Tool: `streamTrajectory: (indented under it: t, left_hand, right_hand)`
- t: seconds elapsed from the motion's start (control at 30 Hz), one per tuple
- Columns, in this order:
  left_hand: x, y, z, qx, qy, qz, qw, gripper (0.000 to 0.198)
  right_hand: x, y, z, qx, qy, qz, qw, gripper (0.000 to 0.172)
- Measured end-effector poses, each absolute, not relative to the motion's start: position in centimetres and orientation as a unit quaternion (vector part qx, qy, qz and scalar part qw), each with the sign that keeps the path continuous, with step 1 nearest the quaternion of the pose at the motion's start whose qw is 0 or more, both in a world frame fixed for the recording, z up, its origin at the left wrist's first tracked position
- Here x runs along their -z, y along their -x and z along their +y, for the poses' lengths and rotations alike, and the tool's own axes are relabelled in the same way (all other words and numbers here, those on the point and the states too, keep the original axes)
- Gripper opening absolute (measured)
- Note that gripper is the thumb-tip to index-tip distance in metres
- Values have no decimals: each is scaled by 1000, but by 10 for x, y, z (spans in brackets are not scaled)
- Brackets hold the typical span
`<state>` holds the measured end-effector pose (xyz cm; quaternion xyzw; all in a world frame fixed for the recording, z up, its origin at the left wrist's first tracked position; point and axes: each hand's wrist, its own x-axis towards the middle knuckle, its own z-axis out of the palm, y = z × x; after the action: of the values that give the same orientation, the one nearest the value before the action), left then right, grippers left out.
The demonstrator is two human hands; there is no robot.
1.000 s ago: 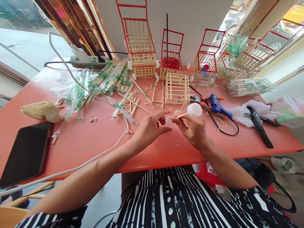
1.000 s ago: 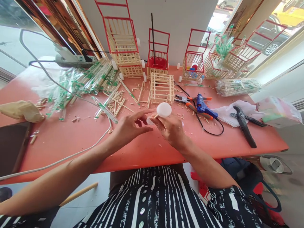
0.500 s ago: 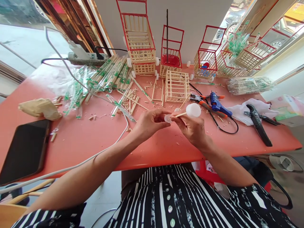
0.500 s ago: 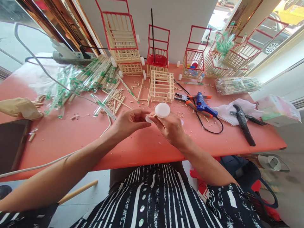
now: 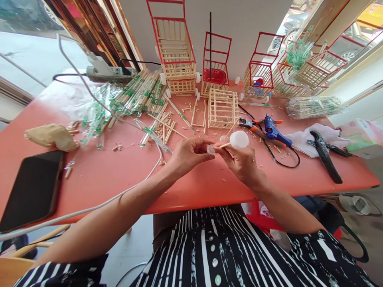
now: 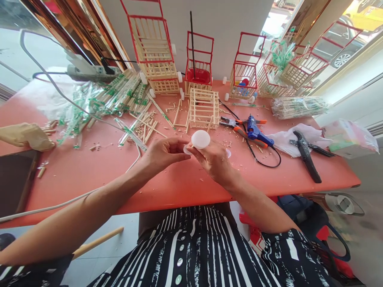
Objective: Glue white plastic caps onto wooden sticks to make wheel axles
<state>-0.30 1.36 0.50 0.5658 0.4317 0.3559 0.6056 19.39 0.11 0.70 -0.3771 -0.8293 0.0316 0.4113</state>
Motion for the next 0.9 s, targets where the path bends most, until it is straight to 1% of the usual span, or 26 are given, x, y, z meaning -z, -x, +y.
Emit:
streamTrajectory:
  t: [0.13, 0.17, 0.2, 0.23, 0.3, 0.33, 0.37, 0.4, 0.43, 0.5, 0.53, 0.6, 0.67, 0.7, 0.73, 0.8, 0.83, 0.9]
  left_hand:
    - [-11, 9, 13, -309, -651, 418, 553, 70]
    - [-13, 10, 13, -296, -677, 430, 519, 70]
    - [-15, 12, 13, -285, -701, 452, 472, 64]
    - [-17, 14, 13, -277, -722, 482, 412, 51]
    - [-21, 19, 14, -271, -744, 540, 286, 11]
    - [-22, 21, 15, -271, -748, 559, 233, 9]
    - [-23, 23, 15, -275, -751, 569, 193, 22]
    - [-23, 26, 16, -283, -754, 571, 161, 26]
    - [-24, 27, 16, -295, -757, 568, 131, 23]
    - [-26, 30, 16, -333, -757, 556, 78, 8]
    - [-27, 30, 16, -355, -754, 549, 59, 9]
    - [-31, 31, 15, -393, -745, 536, 54, 8]
    - [-37, 31, 14, -415, -737, 527, 84, 24]
    - [-40, 30, 13, -423, -731, 525, 101, 28]
    - [-42, 29, 12, -430, -727, 523, 114, 26]
    - [-44, 27, 12, -447, -723, 511, 131, 7]
    - [-44, 25, 12, -451, -724, 499, 154, 13]
    - [-42, 22, 12, -442, -726, 464, 248, 39]
  right_hand:
    - [-14, -195, -2, -36, 380, -814, 438, 13]
    - [-17, -196, -3, -38, 384, -805, 451, 11]
    - [-19, -196, -3, -48, 391, -794, 463, 11]
    - [-21, -196, -4, -70, 397, -781, 477, 11]
    - [-25, -196, -5, -143, 405, -748, 507, 14]
    - [-27, -195, -6, -185, 406, -728, 521, 16]
    - [-28, -194, -6, -220, 405, -709, 534, 17]
    - [-29, -194, -6, -244, 405, -693, 545, 18]
    - [-29, -193, -6, -257, 406, -681, 552, 19]
    - [-30, -193, -5, -265, 409, -669, 561, 21]
    - [-30, -193, -4, -271, 409, -665, 563, 22]
    - [-28, -194, -1, -294, 409, -650, 569, 27]
    - [-26, -197, 5, -331, 409, -624, 578, 32]
    - [-25, -199, 8, -350, 410, -609, 582, 35]
    - [-24, -201, 10, -366, 411, -597, 584, 37]
    - [-24, -202, 12, -379, 413, -585, 586, 37]
    - [-24, -201, 11, -374, 414, -588, 586, 36]
    - [-26, -199, 6, -343, 415, -610, 582, 32]
